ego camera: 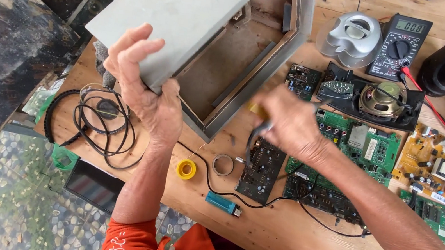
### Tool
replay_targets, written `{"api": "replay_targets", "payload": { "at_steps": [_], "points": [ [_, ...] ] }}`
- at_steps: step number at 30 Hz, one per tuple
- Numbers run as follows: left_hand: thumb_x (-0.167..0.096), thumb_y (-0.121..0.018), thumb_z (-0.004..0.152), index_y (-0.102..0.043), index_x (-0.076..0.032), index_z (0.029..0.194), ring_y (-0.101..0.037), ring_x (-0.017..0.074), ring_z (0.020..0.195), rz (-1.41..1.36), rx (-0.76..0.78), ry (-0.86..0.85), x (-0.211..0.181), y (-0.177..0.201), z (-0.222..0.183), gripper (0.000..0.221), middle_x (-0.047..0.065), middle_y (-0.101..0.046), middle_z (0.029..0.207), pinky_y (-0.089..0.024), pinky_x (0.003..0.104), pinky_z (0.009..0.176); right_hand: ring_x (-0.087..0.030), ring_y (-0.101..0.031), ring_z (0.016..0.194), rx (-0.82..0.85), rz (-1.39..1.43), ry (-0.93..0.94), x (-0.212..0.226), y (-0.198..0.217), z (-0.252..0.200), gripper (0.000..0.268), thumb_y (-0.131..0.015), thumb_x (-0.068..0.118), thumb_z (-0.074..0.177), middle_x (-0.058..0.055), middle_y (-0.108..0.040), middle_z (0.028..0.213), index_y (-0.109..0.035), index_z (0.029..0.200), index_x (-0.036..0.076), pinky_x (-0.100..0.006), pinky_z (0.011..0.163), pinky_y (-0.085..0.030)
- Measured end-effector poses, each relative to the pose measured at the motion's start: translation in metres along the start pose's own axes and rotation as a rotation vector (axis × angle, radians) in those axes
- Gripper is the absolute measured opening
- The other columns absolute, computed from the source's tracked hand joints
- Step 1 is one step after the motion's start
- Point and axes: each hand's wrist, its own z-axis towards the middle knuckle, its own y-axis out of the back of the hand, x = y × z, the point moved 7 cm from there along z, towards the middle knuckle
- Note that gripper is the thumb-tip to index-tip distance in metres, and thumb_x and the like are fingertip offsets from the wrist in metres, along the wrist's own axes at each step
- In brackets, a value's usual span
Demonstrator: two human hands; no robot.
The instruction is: The person is disassembling a speaker unit and soldering components on various circuit boards.
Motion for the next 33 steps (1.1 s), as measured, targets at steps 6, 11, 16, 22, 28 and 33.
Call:
{"api": "replay_targets", "payload": {
  "at_steps": [6,11,16,22,28,33],
  "points": [
    [0.001,-0.041,0.064,-0.056,-0.022,0.115,-0.045,0.0199,0.116,0.039,0.002,0.050,-0.010,0.001,0.014,0.059,0.002,-0.055,0.129,-0.029,0.035,0.099,-0.018,-0.067,0.071,-0.300,0.348,-0.511,-0.111,0.055,0.046,0.032,-0.048,-0.010,0.082,-0.012,-0.071,0.086,-0.066,0.108,-0.001,-0.029,0.054,-0.055],
    [-0.002,-0.043,0.066,-0.056,-0.024,0.114,-0.044,0.0203,0.117,0.033,0.000,0.072,-0.005,0.002,0.018,0.055,0.002,-0.053,0.130,-0.028,0.036,0.100,-0.007,-0.035,0.058,-0.539,0.360,-0.687,-0.218,0.037,0.065,0.012,-0.062,0.010,0.090,0.003,-0.042,0.069,-0.051,0.088,0.015,-0.033,0.046,-0.026],
    [0.001,-0.042,0.066,-0.057,-0.024,0.115,-0.044,0.0208,0.119,0.007,0.018,0.111,-0.005,0.003,0.024,0.057,0.001,-0.051,0.131,-0.033,0.036,0.101,-0.011,-0.043,0.059,-0.300,-0.070,-0.660,-0.272,-0.001,0.105,0.027,-0.068,-0.005,0.082,0.001,-0.050,0.070,-0.048,0.081,0.013,-0.022,0.050,-0.046],
    [0.000,-0.041,0.066,-0.057,-0.024,0.113,-0.043,0.0214,0.118,-0.005,0.006,0.152,-0.003,0.005,0.027,0.056,0.002,-0.051,0.130,-0.032,0.037,0.101,0.005,-0.047,0.048,-0.340,1.199,-0.955,-0.247,-0.018,0.113,0.038,-0.029,0.013,0.102,0.008,-0.052,0.063,-0.063,0.086,0.009,-0.007,0.035,-0.026],
    [0.000,-0.042,0.066,-0.056,-0.025,0.119,-0.043,0.0185,0.118,-0.074,-0.019,0.178,-0.005,0.007,0.027,0.061,0.000,-0.052,0.131,-0.035,0.032,0.096,-0.003,-0.067,0.064,-0.311,0.356,-0.792,-0.245,-0.004,0.103,0.013,-0.062,0.006,0.098,0.003,-0.070,0.083,-0.066,0.108,0.015,-0.014,0.048,-0.057],
    [-0.003,-0.046,0.063,-0.055,-0.029,0.114,-0.044,0.0158,0.115,-0.282,-0.025,0.326,0.008,0.022,0.029,0.059,-0.003,-0.052,0.130,-0.034,0.027,0.093,-0.031,-0.051,0.090,-0.252,-0.128,-0.658,-0.209,0.028,0.113,0.024,-0.063,0.010,0.085,-0.012,-0.054,0.101,-0.054,0.107,0.009,-0.048,0.068,-0.046]
  ]
}}
